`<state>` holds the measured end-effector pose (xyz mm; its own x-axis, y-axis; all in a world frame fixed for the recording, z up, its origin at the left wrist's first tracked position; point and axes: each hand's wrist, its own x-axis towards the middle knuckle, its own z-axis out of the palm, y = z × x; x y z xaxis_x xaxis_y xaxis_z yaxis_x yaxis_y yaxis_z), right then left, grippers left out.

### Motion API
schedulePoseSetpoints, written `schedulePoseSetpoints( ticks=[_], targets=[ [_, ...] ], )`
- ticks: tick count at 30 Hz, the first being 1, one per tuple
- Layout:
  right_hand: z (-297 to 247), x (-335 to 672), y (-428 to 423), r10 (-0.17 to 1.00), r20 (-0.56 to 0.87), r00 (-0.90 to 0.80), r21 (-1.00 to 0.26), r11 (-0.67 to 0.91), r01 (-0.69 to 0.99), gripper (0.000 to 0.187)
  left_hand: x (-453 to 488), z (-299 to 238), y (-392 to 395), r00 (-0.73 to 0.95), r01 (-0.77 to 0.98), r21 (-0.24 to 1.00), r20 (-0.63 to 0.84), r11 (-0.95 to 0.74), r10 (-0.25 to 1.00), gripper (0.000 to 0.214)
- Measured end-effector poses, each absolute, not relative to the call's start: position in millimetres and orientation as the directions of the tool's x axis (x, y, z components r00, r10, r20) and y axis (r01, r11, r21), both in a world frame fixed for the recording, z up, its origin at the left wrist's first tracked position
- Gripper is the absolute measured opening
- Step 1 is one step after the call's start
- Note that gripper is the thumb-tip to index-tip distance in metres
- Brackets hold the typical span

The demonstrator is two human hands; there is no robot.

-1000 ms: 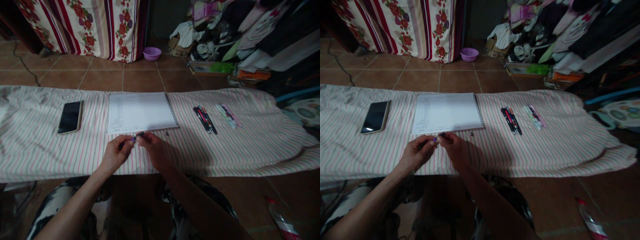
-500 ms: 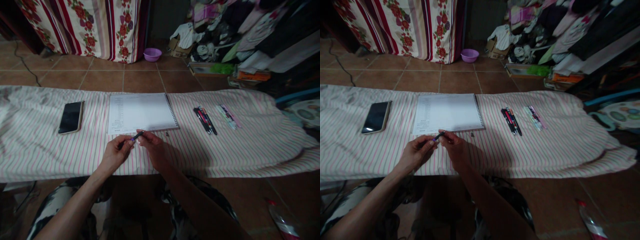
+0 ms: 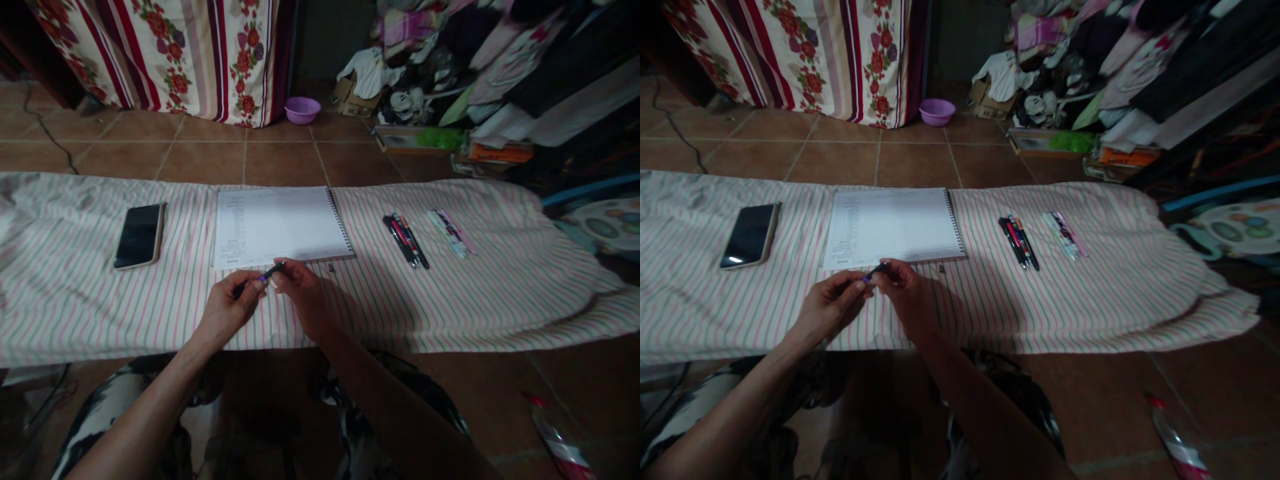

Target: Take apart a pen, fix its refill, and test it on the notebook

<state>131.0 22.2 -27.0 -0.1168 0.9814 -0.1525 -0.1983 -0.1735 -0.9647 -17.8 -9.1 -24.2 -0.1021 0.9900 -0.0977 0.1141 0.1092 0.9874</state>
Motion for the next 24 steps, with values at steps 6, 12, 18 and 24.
schedulePoseSetpoints(
  ticks=[6, 12, 18, 24],
  targets=[
    [-22.3, 133.0, 21.8, 0.971, -0.167, -0.169, -0.957, -0.201, -0.210, 0.030, -18.5, -26.6, -7.7, -0.093, 0.082, 0.990, -0.103, 0.110, 0.990, 0.028],
    [-20.9, 131.7, 21.8, 0.974, -0.173, -0.147, -0.959, -0.200, -0.201, 0.019, -18.6, -26.1, -9.1, -0.077, 0.125, 0.984, -0.115, 0.124, 0.990, 0.029],
    [-21.9, 130.2, 21.0, 0.983, -0.140, -0.122, -0.983, -0.153, -0.106, 0.018, -16.2, -25.4, -10.0, -0.096, 0.119, 0.986, -0.107, 0.118, 0.990, 0.030],
    [-18.6, 131.2, 21.0, 0.977, -0.172, -0.129, -0.958, -0.197, -0.208, 0.031, -15.2, -26.5, -7.4, -0.085, -0.013, 0.985, -0.170, 0.170, 0.982, 0.031]
  ],
)
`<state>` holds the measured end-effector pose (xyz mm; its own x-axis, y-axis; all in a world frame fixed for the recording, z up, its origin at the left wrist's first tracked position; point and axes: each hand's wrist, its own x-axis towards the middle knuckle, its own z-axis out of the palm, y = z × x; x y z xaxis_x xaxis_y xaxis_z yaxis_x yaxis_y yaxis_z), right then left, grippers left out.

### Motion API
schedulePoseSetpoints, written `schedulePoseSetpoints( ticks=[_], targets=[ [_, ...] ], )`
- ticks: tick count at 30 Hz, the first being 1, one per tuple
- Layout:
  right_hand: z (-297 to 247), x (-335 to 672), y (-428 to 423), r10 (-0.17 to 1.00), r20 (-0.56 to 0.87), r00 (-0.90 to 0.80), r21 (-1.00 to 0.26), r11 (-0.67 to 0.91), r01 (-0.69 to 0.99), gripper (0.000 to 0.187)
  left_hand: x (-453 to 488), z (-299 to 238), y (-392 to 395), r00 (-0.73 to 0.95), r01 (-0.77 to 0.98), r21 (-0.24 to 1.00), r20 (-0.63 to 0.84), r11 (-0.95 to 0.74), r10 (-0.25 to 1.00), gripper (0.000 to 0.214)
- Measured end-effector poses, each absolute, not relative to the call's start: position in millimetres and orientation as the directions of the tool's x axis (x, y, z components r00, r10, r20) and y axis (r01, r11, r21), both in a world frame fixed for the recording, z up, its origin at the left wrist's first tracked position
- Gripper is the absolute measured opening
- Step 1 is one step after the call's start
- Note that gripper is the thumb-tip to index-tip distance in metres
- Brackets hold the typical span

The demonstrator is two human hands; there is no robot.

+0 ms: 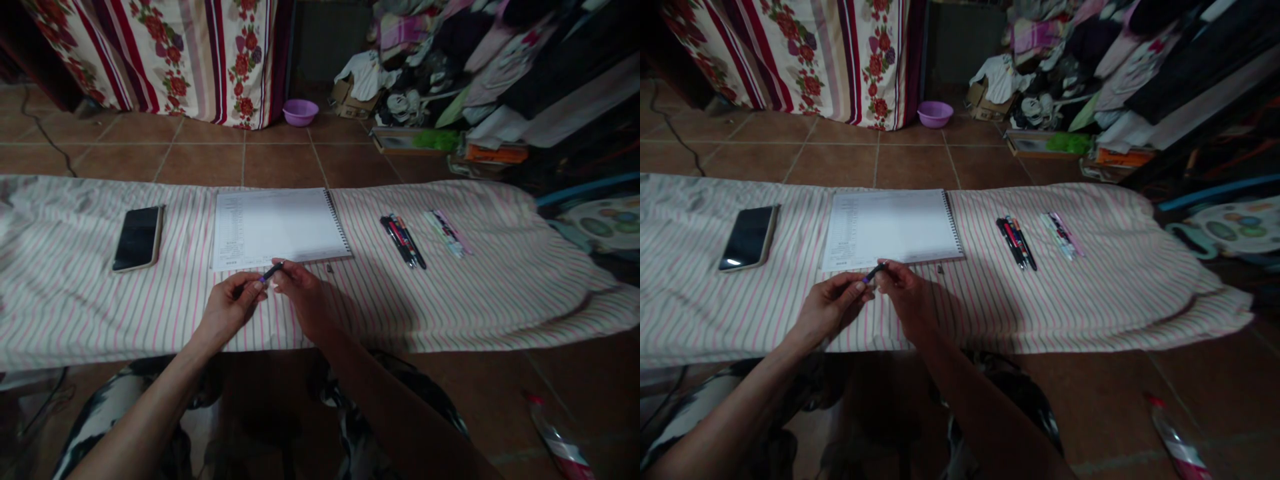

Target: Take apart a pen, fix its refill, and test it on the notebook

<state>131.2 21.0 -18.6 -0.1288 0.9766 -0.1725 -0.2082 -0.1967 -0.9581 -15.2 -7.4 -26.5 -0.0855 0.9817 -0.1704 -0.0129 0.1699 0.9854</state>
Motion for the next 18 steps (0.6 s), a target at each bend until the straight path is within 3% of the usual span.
schedulePoseSetpoints(
  ticks=[8, 12, 18],
  targets=[
    [-21.1, 131.7, 21.2, 0.975, -0.191, -0.116, -0.950, -0.214, -0.226, 0.021, -17.3, -30.7, -7.9, -0.071, 0.070, 0.988, -0.133, 0.138, 0.988, 0.029],
    [-21.2, 132.0, 21.2, 0.981, -0.167, -0.099, -0.973, -0.180, -0.146, 0.018, -15.8, -31.1, -9.3, -0.110, 0.107, 0.987, -0.106, 0.117, 0.988, 0.028],
    [-20.5, 132.8, 20.9, 0.983, -0.134, -0.124, -0.983, -0.148, -0.113, 0.018, -15.8, -30.3, -9.1, -0.086, 0.045, 0.986, -0.158, 0.162, 0.984, 0.029]
  ],
)
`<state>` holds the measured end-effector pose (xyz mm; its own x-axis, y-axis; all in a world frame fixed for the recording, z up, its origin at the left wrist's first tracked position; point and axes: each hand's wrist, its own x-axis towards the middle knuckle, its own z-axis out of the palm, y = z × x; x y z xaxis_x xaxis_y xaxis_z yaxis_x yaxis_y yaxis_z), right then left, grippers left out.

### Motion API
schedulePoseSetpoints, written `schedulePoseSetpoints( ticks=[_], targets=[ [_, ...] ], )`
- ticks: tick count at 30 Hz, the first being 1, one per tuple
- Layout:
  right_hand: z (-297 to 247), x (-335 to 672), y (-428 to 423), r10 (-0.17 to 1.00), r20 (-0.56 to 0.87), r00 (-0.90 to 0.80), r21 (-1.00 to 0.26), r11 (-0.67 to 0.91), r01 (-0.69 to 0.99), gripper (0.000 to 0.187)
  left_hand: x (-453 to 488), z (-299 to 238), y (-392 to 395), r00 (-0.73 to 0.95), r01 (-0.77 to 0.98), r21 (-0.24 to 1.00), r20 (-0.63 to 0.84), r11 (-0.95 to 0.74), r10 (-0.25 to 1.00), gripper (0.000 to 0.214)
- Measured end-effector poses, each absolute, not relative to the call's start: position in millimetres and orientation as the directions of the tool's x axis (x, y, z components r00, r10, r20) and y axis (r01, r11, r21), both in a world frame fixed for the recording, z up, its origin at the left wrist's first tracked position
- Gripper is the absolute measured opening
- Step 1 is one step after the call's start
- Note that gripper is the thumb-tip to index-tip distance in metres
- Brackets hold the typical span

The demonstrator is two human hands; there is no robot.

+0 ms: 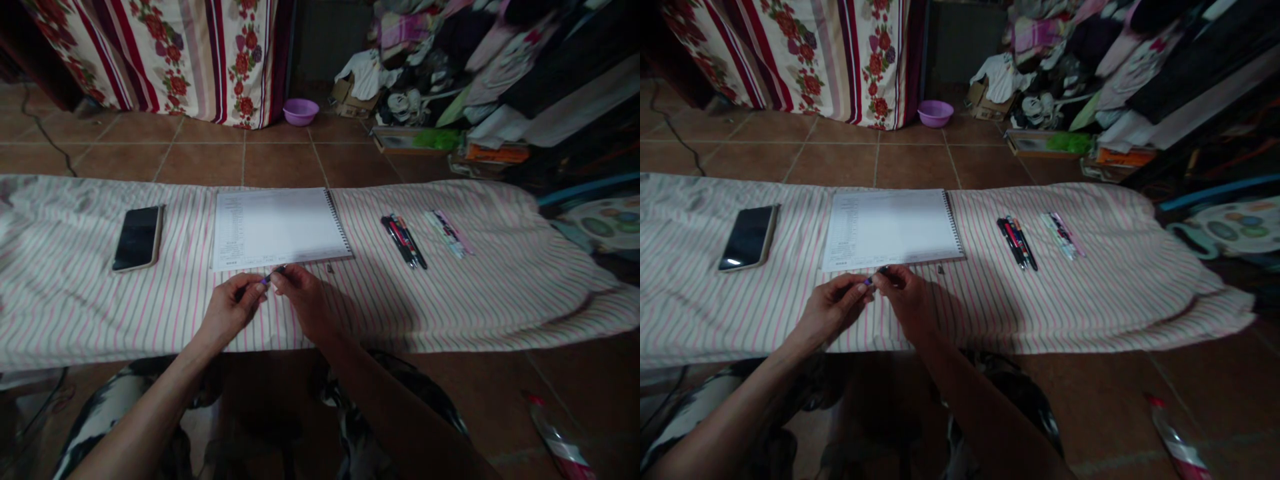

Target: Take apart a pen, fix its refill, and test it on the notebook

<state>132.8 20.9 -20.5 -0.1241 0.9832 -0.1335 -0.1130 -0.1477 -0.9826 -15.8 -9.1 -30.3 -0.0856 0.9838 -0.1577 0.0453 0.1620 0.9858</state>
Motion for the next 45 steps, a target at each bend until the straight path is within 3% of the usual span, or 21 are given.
schedulePoseSetpoints(
  ticks=[10, 24, 34, 39, 45],
  targets=[
    [-18.4, 131.4, 20.9, 0.972, -0.195, -0.130, -0.951, -0.220, -0.217, 0.020, -16.5, -29.4, -8.1, -0.060, -0.009, 0.980, -0.197, 0.197, 0.979, 0.032],
    [-23.1, 130.3, 18.7, 0.987, -0.133, -0.086, -0.989, -0.138, -0.058, 0.018, -17.5, -24.0, -9.1, -0.072, 0.297, 0.953, -0.039, 0.059, 0.997, 0.027],
    [-16.9, 129.8, 17.3, 0.980, -0.170, -0.100, -0.969, -0.185, -0.163, 0.023, -15.2, -30.1, -9.6, -0.060, 0.080, 0.982, -0.167, 0.172, 0.984, 0.030],
    [-15.7, 128.3, 17.8, 0.978, -0.187, -0.088, -0.967, -0.199, -0.161, 0.018, -15.9, -26.5, -8.8, -0.050, 0.207, 0.970, -0.117, 0.125, 0.992, 0.028],
    [-14.7, 127.9, 17.4, 0.979, -0.194, -0.058, -0.969, -0.200, -0.145, 0.020, -16.5, -19.8, -6.5, -0.016, 0.466, 0.883, 0.083, -0.066, 0.996, 0.024]
  ],
)
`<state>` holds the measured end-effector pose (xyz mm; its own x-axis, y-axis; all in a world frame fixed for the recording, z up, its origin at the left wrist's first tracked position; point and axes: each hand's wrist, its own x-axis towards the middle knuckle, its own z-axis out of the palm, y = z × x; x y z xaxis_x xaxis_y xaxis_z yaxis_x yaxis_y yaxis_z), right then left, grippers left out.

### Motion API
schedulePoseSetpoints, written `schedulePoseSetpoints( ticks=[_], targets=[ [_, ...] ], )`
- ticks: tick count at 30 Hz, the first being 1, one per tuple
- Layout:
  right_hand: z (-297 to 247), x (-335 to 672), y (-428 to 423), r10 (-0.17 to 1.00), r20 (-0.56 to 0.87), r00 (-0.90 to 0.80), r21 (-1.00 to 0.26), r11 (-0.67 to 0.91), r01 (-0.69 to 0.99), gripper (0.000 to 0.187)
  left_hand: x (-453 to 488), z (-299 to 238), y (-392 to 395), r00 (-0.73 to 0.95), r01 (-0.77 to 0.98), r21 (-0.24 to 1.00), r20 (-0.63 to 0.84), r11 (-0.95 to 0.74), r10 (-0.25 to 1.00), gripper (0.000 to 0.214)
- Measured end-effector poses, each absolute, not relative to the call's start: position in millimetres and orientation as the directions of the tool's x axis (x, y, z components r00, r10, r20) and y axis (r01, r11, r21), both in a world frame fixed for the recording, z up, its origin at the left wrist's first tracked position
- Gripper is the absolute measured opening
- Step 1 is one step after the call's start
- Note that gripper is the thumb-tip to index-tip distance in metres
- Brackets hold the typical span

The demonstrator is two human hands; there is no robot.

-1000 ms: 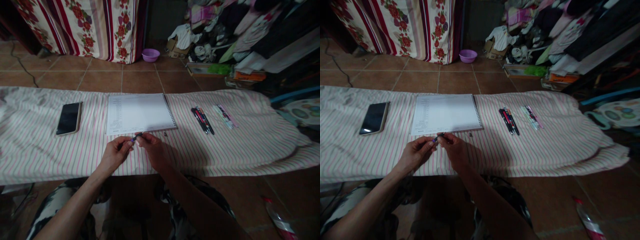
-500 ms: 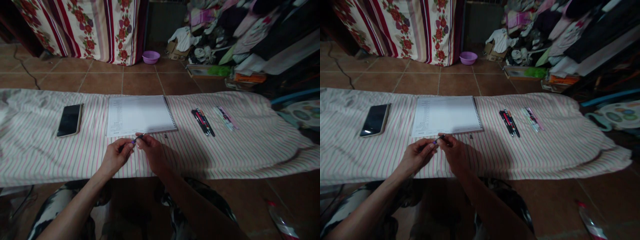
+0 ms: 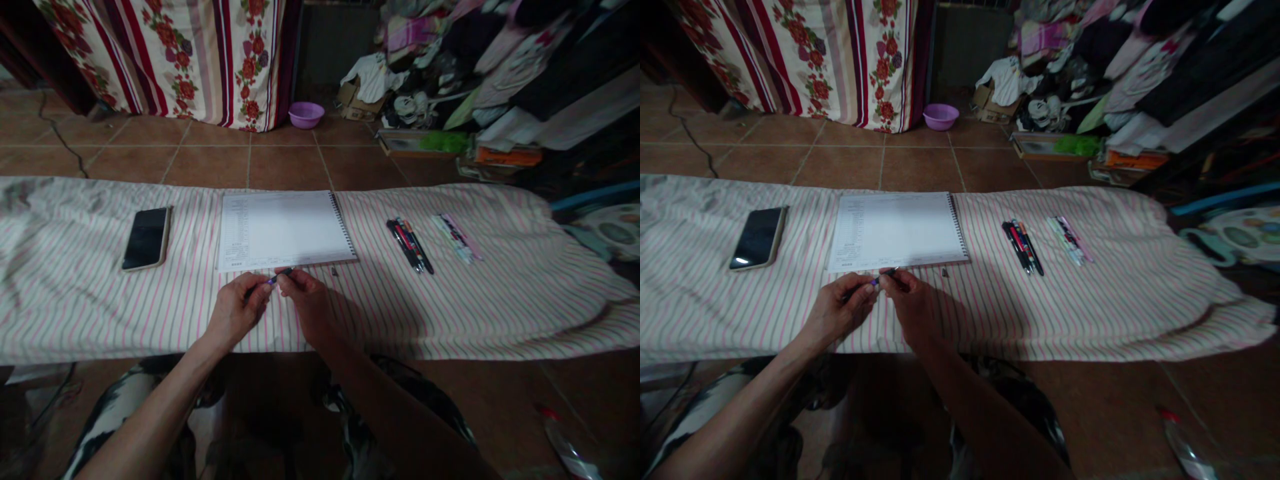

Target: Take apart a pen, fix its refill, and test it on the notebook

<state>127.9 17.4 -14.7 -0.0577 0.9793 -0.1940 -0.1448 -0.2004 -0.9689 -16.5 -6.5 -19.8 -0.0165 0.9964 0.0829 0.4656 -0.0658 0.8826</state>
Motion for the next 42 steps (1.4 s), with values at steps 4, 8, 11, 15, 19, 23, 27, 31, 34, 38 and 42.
schedulePoseSetpoints(
  ticks=[4, 8, 11, 15, 19, 23, 27, 31, 34, 38, 42],
  targets=[
    [-11.2, 129.5, 16.0, 0.976, -0.211, -0.045, -0.962, -0.216, -0.168, 0.018, -15.1, -11.1, -6.7, 0.046, 0.628, 0.756, 0.200, -0.184, 0.979, 0.023],
    [-4.4, 129.9, 13.7, 0.974, -0.223, -0.035, -0.952, -0.225, -0.206, 0.016, -12.3, -1.7, -6.9, 0.086, 0.674, 0.707, 0.211, -0.213, 0.974, 0.026],
    [-2.3, 130.4, 13.6, 0.969, -0.246, -0.014, -0.937, -0.241, -0.254, 0.019, -13.0, 6.5, -5.0, 0.073, 0.675, 0.716, 0.177, -0.179, 0.982, 0.028],
    [-5.3, 133.3, 17.6, 0.935, -0.348, 0.060, -0.866, -0.296, -0.403, 0.023, -18.6, 13.8, -0.5, -0.145, 0.575, 0.818, 0.114, -0.010, 0.983, 0.033],
    [-8.1, 137.1, 22.4, 0.913, -0.404, 0.060, -0.784, -0.311, -0.537, 0.017, -20.4, 14.5, 3.5, -0.430, 0.186, 0.980, 0.021, 0.066, 0.903, 0.038],
    [-12.6, 137.9, 25.4, 0.922, -0.375, 0.096, -0.794, -0.266, -0.547, 0.010, -14.2, 20.2, 5.4, -0.553, -0.300, 0.949, -0.254, 0.094, 0.793, 0.014],
    [-22.7, 138.1, 27.7, 0.955, -0.272, 0.120, -0.887, -0.201, -0.415, 0.010, -4.7, 27.9, 4.3, -0.456, -0.553, 0.809, -0.493, 0.198, 0.741, 0.021],
    [-27.0, 142.8, 24.8, 0.994, -0.078, 0.070, -0.989, -0.068, -0.129, 0.019, 8.0, 27.3, 0.1, -0.181, -0.670, 0.659, -0.590, 0.340, 0.787, 0.021],
    [-20.8, 148.5, 18.0, 1.000, -0.020, 0.017, -0.999, -0.020, -0.035, 0.023, 19.1, 24.6, -3.0, -0.033, -0.718, 0.586, -0.567, 0.375, 0.823, 0.017],
    [-10.3, 151.1, 12.5, 1.000, -0.006, -0.020, -1.000, -0.006, -0.027, 0.022, 31.8, 23.4, -2.2, -0.026, -0.767, 0.550, -0.542, 0.331, 0.840, 0.017],
    [-8.7, 145.8, 15.1, 1.000, -0.021, -0.006, -0.998, -0.021, -0.058, 0.020, 41.3, 23.6, 3.0, -0.148, -0.798, 0.546, -0.588, 0.255, 0.795, 0.018]
  ],
)
